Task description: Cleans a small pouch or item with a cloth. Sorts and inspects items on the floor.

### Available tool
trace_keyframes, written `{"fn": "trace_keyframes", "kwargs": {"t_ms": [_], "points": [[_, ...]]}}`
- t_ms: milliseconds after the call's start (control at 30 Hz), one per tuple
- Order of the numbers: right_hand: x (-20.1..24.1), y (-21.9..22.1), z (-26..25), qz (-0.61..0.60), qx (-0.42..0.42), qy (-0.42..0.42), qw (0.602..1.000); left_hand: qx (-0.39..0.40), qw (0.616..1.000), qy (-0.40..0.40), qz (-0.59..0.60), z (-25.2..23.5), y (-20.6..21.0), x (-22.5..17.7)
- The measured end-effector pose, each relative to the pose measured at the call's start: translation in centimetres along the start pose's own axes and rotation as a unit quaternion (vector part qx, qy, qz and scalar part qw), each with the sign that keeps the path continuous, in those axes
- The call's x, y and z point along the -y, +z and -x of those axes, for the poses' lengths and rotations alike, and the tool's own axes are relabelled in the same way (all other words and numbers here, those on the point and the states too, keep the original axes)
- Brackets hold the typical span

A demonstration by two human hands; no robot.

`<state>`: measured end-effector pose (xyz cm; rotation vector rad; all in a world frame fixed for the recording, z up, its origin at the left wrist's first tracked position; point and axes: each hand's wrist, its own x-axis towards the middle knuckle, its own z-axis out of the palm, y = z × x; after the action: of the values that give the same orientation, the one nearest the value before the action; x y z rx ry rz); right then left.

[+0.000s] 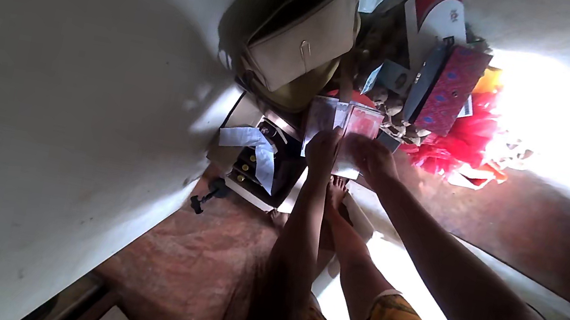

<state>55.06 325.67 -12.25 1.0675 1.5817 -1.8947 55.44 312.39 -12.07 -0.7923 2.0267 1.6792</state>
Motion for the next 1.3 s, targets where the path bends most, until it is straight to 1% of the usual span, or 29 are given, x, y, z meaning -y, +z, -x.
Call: {"fn": "trace_keyframes", "kwargs": {"t_ms": [67,133,200,267,300,367,400,433,467,500,533,567,633,700,767,900,1033,1067,1133,1233,1267,1300], "points": [[0.2,0.2,0.1,-0.006,-0.032,-0.003,0.999,-0.032,0.999,0.005,0.013,-0.6,0.0,0.2],[0.3,0.1,-0.1,-0.021,-0.059,-0.007,0.998,-0.062,0.998,0.004,-0.018,-1.7,-0.5,0.1],[0.1,-0.4,-0.7,-0.037,-0.056,-0.016,0.998,-0.084,0.992,-0.001,-0.098,-3.2,-1.1,0.4],[-0.2,-0.9,-1.0,-0.039,-0.039,-0.018,0.998,-0.100,0.978,-0.025,-0.184,-4.6,-1.2,0.8],[-0.3,-1.0,-1.1,-0.034,-0.032,-0.017,0.999,-0.114,0.972,-0.038,-0.201,-5.1,-1.0,1.2],[-0.3,-1.1,-1.0,-0.021,-0.024,-0.009,0.999,-0.153,0.967,-0.017,-0.205,-5.2,-0.4,1.7],[-0.3,-1.0,-0.9,-0.015,-0.021,-0.006,1.000,-0.159,0.967,0.008,-0.200,-4.7,-0.1,1.5],[-0.2,-0.9,-0.7,-0.014,-0.013,-0.006,1.000,-0.141,0.971,0.028,-0.193,-3.7,0.1,0.9],[-0.2,-0.8,-0.6,-0.012,-0.003,-0.007,1.000,-0.091,0.978,0.039,-0.186,-2.4,0.1,0.2],[-0.2,-0.9,-0.4,-0.011,0.009,-0.007,1.000,-0.026,0.982,0.037,-0.184,-0.8,0.0,-0.7],[-0.3,-0.9,-0.4,-0.014,0.020,-0.008,1.000,0.019,0.982,0.038,-0.185,0.3,-0.1,-1.2],[-0.2,-0.8,-0.3,-0.016,0.025,-0.008,1.000,0.026,0.988,0.037,-0.150,0.9,0.2,-1.1],[0.1,-0.6,-0.1,-0.017,0.025,-0.002,1.000,0.004,0.997,0.036,-0.069,0.7,0.8,-0.3],[0.1,-0.5,-0.1,-0.026,0.025,-0.001,0.999,-0.018,0.999,0.031,-0.031,0.4,1.1,-0.1],[0.0,-0.5,0.0,-0.039,0.027,0.000,0.999,-0.020,0.999,0.015,-0.021,0.5,0.9,-0.2],[0.2,-0.1,0.2,-0.009,0.014,0.004,1.000,-0.043,0.999,0.002,0.020,-0.6,1.1,0.2],[-0.3,0.1,-0.4,-0.041,-0.035,-0.025,0.998,-0.049,0.998,0.008,0.046,-0.7,0.1,0.3],[-0.3,0.0,-0.7,-0.042,-0.052,-0.028,0.997,-0.053,0.998,0.015,0.022,-1.1,-0.4,0.4],[-0.1,-0.4,-0.9,-0.022,-0.064,-0.026,0.997,-0.087,0.994,0.010,-0.060,-2.9,-0.8,1.1],[-0.2,-0.5,-1.0,-0.008,-0.056,-0.034,0.998,-0.118,0.969,-0.048,-0.213,-5.0,-0.9,1.0],[-0.2,-0.4,-1.0,-0.013,-0.052,-0.034,0.998,-0.139,0.960,-0.055,-0.237,-5.3,-0.7,1.2],[-0.2,-0.4,-1.0,-0.018,-0.045,-0.033,0.998,-0.157,0.958,-0.047,-0.235,-5.2,-0.4,1.3]]}}
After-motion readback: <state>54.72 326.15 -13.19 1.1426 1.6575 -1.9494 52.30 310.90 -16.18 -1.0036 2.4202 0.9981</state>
